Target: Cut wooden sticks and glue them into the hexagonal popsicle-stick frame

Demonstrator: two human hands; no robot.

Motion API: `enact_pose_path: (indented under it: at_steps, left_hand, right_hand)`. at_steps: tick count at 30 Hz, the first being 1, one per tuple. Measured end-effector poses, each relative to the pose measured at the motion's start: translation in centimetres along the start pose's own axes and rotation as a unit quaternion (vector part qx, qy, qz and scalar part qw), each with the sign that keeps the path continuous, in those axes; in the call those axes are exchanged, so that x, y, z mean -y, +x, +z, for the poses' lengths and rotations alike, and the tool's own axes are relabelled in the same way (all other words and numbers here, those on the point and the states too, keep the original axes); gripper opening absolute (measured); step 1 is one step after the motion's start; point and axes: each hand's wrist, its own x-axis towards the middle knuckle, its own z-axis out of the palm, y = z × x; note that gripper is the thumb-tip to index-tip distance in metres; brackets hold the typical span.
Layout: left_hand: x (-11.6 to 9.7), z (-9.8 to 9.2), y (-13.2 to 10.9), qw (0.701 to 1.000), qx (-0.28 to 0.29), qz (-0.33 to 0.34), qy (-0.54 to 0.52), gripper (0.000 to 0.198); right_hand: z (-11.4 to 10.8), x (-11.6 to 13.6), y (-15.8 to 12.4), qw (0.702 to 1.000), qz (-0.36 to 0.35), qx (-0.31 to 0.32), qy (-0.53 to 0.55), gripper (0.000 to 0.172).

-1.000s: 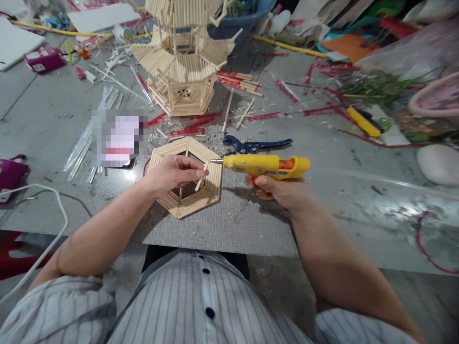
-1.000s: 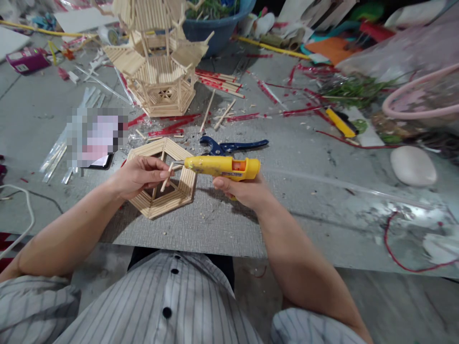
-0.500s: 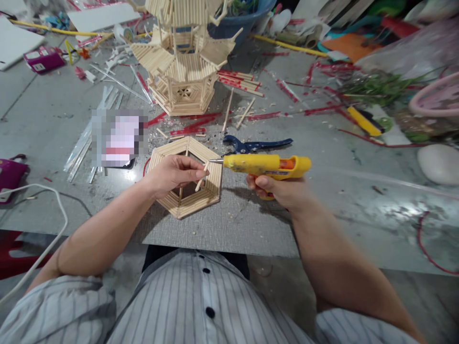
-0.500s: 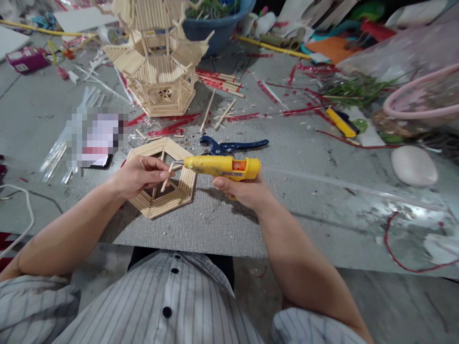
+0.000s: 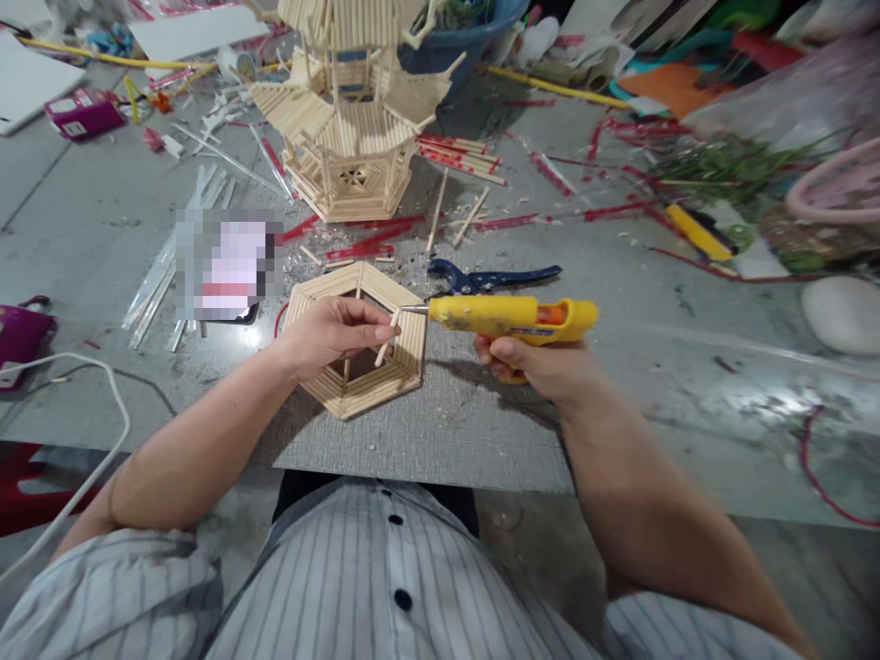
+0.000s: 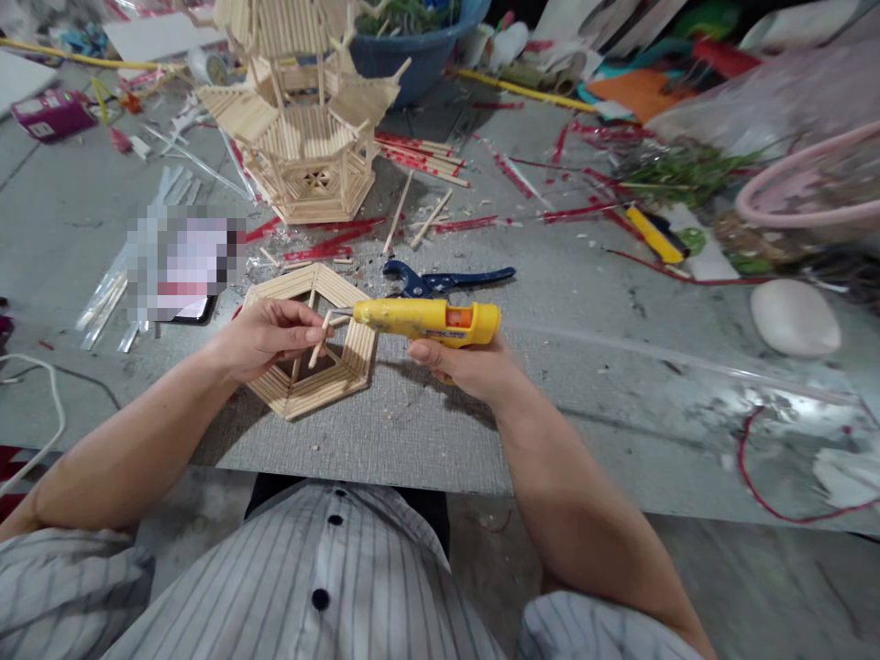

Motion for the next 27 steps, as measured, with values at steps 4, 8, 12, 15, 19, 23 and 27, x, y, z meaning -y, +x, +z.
enact_pose_path:
  at_steps: [4, 8, 12, 15, 19, 23, 27]
  left_hand:
    - [-0.1, 0.0, 0.0, 1.0, 0.007, -0.005, 0.0, 0.022]
    - [-0.1, 0.0, 0.1, 1.0, 0.0, -0.007, -0.002, 0.021]
    - [0.0, -0.1, 0.1, 1.0, 0.002, -0.006, -0.003, 0.019]
    - [0.0, -0.1, 0.0, 1.0, 0.004, -0.007, -0.003, 0.018]
    - [-0.1, 0.0, -0.1, 1.0, 0.006, -0.004, 0.005, 0.017]
    - [-0.1, 0.0, -0.1, 1.0, 0.013, 0.001, 0.016, 0.017]
    - [-0.2, 0.1, -0.1, 1.0, 0.014, -0.008, 0.023, 0.017]
  right_hand:
    - [0.2, 0.4, -0.1, 1.0, 0.002, -0.002, 0.0, 0.047]
    - [0.9, 1.3, -0.1, 1.0, 0.008, -0.012, -0.009, 0.051]
    - [1.4, 1.6, -0.2, 0.999, 0.007, -0.035, 0.003, 0.056]
    - [1.3, 1.4, -0.1, 1.0, -0.009, -0.027, 0.007, 0.055]
    - [0.8, 0.9, 0.0, 1.0, -0.011, -0.012, 0.008, 0.049]
    - [0.5, 0.6, 0.1, 1.0, -0.011, 0.003, 0.006, 0.042]
    - [0.6, 0.7, -0.1, 1.0, -0.007, -0.001, 0.011, 0.043]
